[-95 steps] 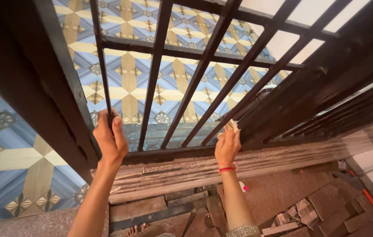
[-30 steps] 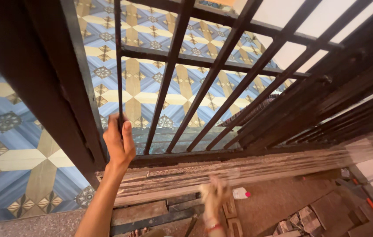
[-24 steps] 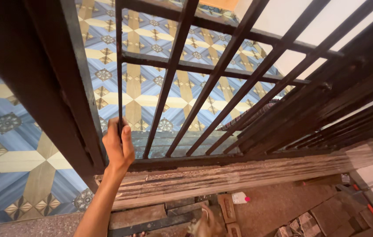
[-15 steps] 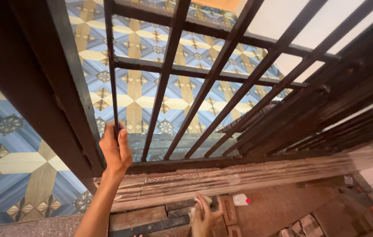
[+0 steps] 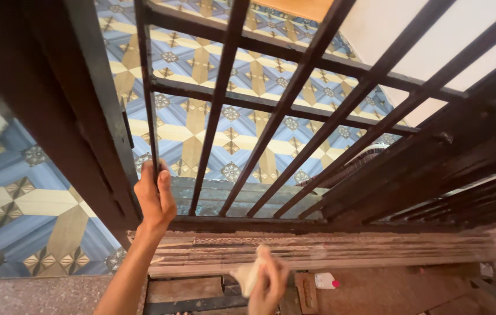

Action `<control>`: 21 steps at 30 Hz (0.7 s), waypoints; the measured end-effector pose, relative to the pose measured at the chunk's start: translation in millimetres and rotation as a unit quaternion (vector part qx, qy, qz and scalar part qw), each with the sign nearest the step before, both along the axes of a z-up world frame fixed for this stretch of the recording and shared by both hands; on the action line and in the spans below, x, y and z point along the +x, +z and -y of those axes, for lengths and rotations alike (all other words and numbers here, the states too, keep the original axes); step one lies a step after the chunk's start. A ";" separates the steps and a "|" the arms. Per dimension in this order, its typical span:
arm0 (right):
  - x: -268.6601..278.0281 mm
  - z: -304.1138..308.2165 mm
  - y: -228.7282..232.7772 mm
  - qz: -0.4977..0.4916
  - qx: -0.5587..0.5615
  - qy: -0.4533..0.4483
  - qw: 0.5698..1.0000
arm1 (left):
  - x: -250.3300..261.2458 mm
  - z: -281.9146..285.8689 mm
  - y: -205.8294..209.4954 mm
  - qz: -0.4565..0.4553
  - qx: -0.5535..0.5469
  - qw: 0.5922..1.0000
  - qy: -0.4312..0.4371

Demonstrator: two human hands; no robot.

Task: The person wipes a metal gate using a cloth, then rubs the bars by hand.

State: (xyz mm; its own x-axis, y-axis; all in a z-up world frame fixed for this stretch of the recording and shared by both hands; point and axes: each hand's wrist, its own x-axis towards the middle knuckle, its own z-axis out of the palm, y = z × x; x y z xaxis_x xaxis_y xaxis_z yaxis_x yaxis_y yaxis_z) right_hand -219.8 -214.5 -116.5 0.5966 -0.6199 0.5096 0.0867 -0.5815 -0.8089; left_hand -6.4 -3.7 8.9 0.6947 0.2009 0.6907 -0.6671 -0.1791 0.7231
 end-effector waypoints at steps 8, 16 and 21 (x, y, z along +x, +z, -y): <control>87.5 0.5 238.6 0.308 -0.106 -0.032 0.945 | -0.4 6.9 -2.6 0.012 0.003 0.999 0.045; 141.4 -14.2 253.9 0.302 -0.206 0.052 0.929 | -3.5 6.6 -0.7 0.002 -0.002 0.999 0.043; 126.5 -10.3 197.8 0.219 -0.177 0.061 0.958 | -1.3 8.3 -1.0 0.027 -0.001 0.999 0.043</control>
